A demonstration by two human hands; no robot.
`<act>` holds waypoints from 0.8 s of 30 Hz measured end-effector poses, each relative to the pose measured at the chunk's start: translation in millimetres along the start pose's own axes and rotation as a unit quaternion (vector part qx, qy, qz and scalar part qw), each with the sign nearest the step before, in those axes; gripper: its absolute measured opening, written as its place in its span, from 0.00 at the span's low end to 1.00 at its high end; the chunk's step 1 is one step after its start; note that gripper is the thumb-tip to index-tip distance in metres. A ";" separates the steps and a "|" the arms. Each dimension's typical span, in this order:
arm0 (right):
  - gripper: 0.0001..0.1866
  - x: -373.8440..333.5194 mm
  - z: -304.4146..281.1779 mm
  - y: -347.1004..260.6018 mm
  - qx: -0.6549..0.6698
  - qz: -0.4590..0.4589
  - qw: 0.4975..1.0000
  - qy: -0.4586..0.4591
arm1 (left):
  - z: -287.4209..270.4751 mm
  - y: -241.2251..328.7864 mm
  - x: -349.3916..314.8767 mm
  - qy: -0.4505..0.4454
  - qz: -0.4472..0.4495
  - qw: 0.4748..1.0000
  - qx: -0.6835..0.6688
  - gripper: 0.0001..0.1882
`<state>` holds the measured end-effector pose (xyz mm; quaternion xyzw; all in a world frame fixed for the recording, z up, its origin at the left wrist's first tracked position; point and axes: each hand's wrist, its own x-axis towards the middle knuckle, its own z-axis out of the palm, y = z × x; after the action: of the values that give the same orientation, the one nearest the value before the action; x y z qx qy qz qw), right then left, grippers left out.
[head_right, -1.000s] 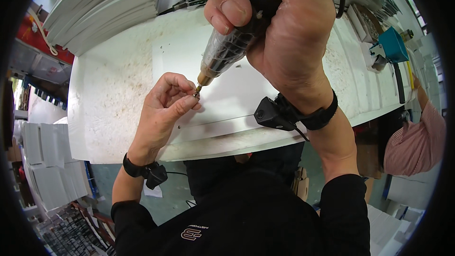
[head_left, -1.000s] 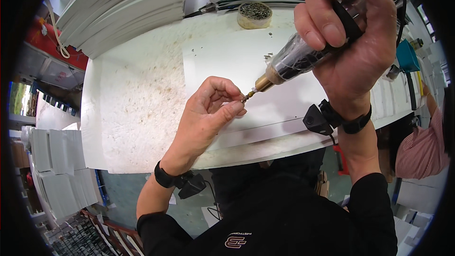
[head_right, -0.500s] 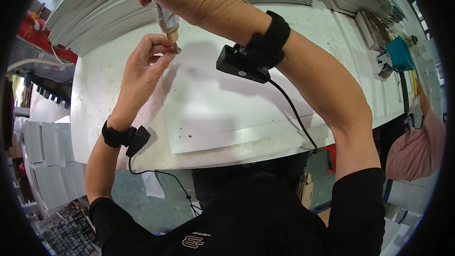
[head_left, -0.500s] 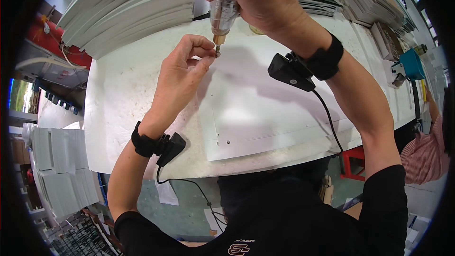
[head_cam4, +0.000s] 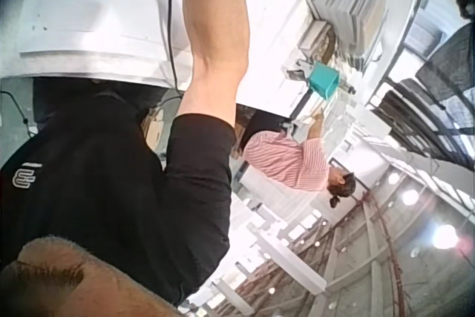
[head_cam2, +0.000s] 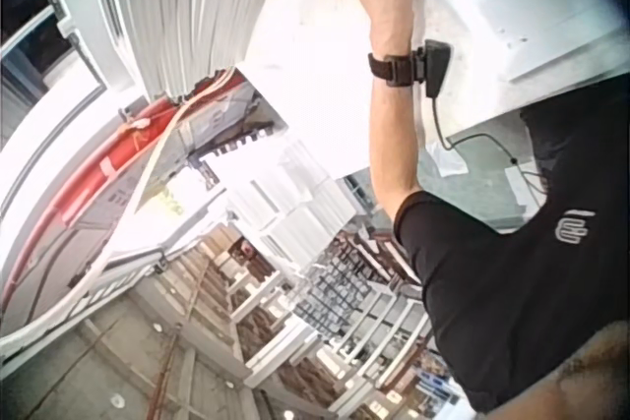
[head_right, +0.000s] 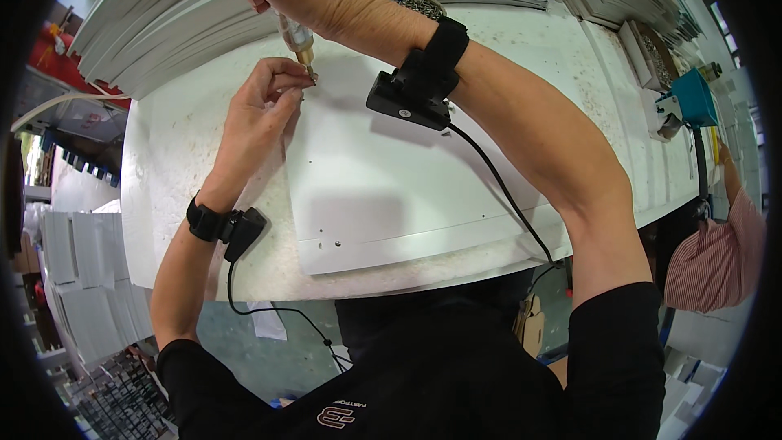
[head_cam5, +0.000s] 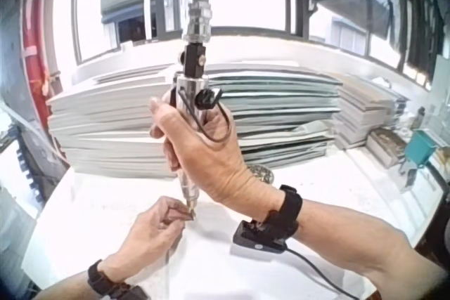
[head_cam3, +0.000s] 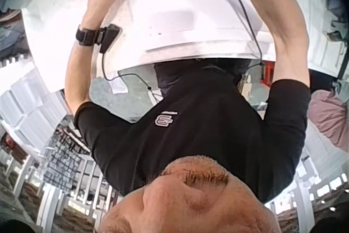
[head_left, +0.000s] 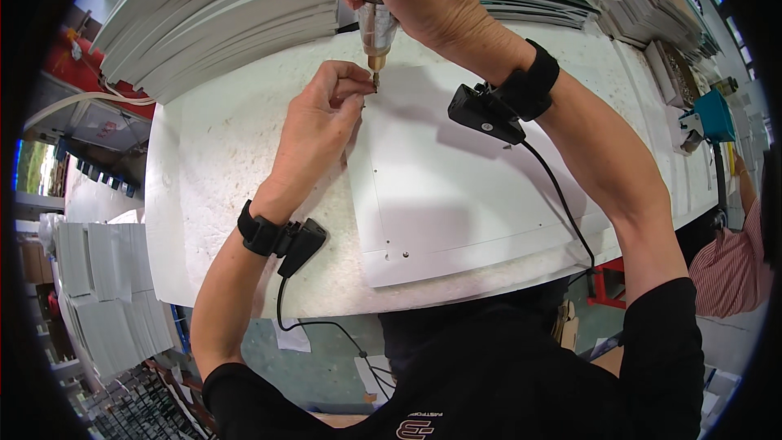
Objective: The person assembles white rectangular frames by placing a dark panel inside a frame and securing it with a white backing board. They use a power drill to drive screws into the frame corners to fasten the components together.
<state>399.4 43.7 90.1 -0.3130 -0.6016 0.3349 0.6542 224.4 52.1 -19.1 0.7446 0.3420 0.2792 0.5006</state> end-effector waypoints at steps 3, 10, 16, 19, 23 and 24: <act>0.14 -2.0 -2.1 6.4 0.013 -0.020 1.000 -0.016 | -0.2 5.1 -1.5 -0.010 -0.035 0.999 -0.008 0.16; 0.15 1.8 -3.5 8.2 -0.005 0.017 0.999 -0.039 | -3.3 6.7 -26.7 -0.022 0.136 0.926 0.351 0.20; 0.17 -5.8 -3.0 14.2 -0.012 0.035 0.997 -0.066 | -2.9 10.4 -29.9 -0.034 0.146 0.918 0.367 0.22; 0.17 -7.9 0.9 15.0 -0.022 0.047 0.996 -0.071 | -5.9 10.7 -30.5 -0.037 0.134 0.918 0.371 0.22; 0.15 -5.6 3.0 18.8 -0.017 0.016 0.992 -0.125 | -2.6 7.7 -28.2 -0.030 0.153 0.903 0.401 0.22; 0.14 -5.7 1.6 16.5 -0.011 0.016 0.993 -0.120 | -0.3 8.9 -26.8 -0.029 0.159 0.900 0.405 0.22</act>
<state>396.5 48.7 73.5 -0.2874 -0.6745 0.3736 0.5682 209.9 28.8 -12.7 0.9355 0.2876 0.1708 0.1141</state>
